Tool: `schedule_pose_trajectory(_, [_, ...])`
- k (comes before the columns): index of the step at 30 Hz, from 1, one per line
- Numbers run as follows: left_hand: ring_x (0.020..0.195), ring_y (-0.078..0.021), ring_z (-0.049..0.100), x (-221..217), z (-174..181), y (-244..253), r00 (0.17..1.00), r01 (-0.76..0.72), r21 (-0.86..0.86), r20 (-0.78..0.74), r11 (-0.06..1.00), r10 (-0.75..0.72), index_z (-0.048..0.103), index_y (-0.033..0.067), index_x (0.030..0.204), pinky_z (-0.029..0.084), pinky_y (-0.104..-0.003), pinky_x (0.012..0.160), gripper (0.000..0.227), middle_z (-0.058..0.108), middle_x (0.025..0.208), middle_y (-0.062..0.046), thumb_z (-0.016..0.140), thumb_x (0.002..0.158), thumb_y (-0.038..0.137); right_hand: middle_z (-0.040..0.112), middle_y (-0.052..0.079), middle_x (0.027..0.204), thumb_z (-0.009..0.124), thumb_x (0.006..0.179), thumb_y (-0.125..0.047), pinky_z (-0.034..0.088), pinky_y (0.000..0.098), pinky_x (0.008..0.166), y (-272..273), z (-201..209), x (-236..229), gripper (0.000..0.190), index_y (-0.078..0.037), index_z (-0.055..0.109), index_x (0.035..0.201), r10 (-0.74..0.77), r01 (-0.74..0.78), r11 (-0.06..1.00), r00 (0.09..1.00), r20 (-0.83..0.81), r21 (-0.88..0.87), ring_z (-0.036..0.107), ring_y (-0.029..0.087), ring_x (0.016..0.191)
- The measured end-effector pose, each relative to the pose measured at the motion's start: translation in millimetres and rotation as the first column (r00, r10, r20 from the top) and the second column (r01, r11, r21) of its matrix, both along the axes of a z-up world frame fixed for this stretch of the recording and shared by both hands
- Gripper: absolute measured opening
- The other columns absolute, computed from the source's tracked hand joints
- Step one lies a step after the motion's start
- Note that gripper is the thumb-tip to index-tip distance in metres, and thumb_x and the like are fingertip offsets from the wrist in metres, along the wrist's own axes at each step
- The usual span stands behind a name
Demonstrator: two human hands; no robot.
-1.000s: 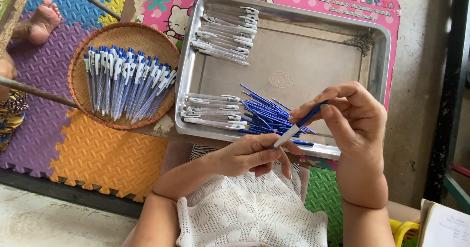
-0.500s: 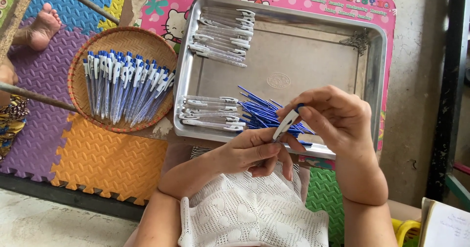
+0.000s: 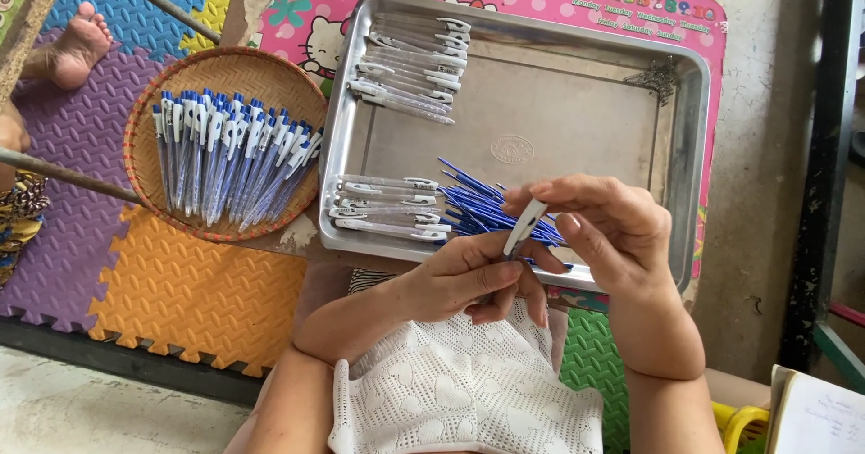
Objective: Assembling ballpoint pens by inserting refills into barrels and attaching caps.
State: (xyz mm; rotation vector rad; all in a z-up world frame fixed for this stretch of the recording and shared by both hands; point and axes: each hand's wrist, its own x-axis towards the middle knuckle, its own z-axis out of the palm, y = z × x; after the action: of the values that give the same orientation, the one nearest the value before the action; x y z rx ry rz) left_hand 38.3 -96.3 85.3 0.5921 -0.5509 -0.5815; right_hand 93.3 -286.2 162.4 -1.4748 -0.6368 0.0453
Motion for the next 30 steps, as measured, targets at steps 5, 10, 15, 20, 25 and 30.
schedule_pose_trajectory(5, [0.055, -0.0098, 0.053, 5.5, -11.6, 0.3, 0.978, -0.187, 0.165, 0.123, 0.968, 0.168, 0.049, -0.0029, 0.142, 0.044, -0.02, 0.054, 0.03, 0.073, 0.097, -0.018, 0.042, 0.116, 0.009, 0.076, 0.026, 0.122, 0.074, 0.09, -0.009, 0.057, 0.045, 0.104, 9.0, -4.0, -0.6, 0.073, 0.008, 0.043, 0.153, 0.099, -0.101, 0.991, 0.995, -0.03, -0.087, 0.075, 0.029, 0.112])
schedule_pose_trajectory(10, [0.054, -0.0118, 0.055, 7.0, -36.3, -1.2, 0.936, -0.325, 0.283, 0.23, 0.902, 0.265, 0.055, -0.0005, 0.134, 0.051, -0.022, 0.057, 0.025, 0.071, 0.089, -0.017, 0.05, 0.112, 0.011, 0.082, 0.019, 0.111, 0.077, 0.088, 0.002, 0.057, 0.0414, 0.103, 16.6, -15.3, -2.8, 0.052, 0.008, 0.062, 0.137, 0.047, -0.033, 0.979, 0.997, 0.064, -0.201, 0.078, 0.028, 0.112])
schedule_pose_trajectory(15, [0.065, -0.0128, 0.06, 9.6, -13.9, 3.9, 0.908, -0.393, 0.312, 0.279, 0.865, 0.312, 0.061, 0.0012, 0.13, 0.057, -0.027, 0.069, 0.024, 0.069, 0.085, -0.013, 0.051, 0.113, 0.015, 0.077, 0.03, 0.122, 0.073, 0.09, -0.003, 0.063, 0.0449, 0.095, 17.9, -22.1, -3.0, 0.056, 0.012, 0.053, 0.14, 0.122, -0.127, 0.991, 0.987, -0.109, -0.038, 0.076, 0.035, 0.115])
schedule_pose_trajectory(20, [0.075, -0.0202, 0.064, 11.2, 17.3, 11.4, 0.85, -0.498, 0.415, 0.408, 0.761, 0.334, 0.067, -0.0006, 0.124, 0.056, -0.036, 0.078, 0.023, 0.071, 0.09, -0.015, 0.051, 0.113, 0.012, 0.078, 0.032, 0.111, 0.048, 0.109, -0.044, 0.061, 0.0411, 0.08, 3.1, -48.0, 12.6, 0.057, 0.01, 0.068, 0.115, 0.342, -0.249, 0.917, 0.893, -0.293, 0.311, 0.074, 0.04, 0.118])
schedule_pose_trajectory(25, [0.076, -0.0295, 0.07, 13.7, -3.3, 9.4, 0.799, -0.556, 0.449, 0.521, 0.699, 0.301, 0.067, -0.0017, 0.12, 0.06, -0.04, 0.076, 0.022, 0.072, 0.09, -0.018, 0.051, 0.112, 0.01, 0.079, 0.032, 0.102, 0.041, 0.11, -0.029, 0.056, 0.0462, 0.097, -0.3, -54.5, 9.5, 0.049, 0.006, 0.073, 0.096, 0.373, -0.265, 0.9, 0.879, -0.297, 0.347, 0.068, 0.044, 0.128])
schedule_pose_trajectory(30, [0.072, -0.0169, 0.059, 16.5, 25.1, 11.1, 0.882, -0.43, 0.441, 0.39, 0.788, 0.263, 0.067, -0.0006, 0.118, 0.055, -0.034, 0.073, 0.022, 0.066, 0.084, -0.01, 0.051, 0.114, 0.013, 0.073, 0.043, 0.105, 0.04, 0.108, -0.033, 0.059, 0.0581, 0.092, -4.6, -76.7, 0.6, 0.059, 0.023, 0.058, 0.115, 0.295, -0.113, 0.9, 0.869, -0.396, 0.422, 0.072, 0.049, 0.114])
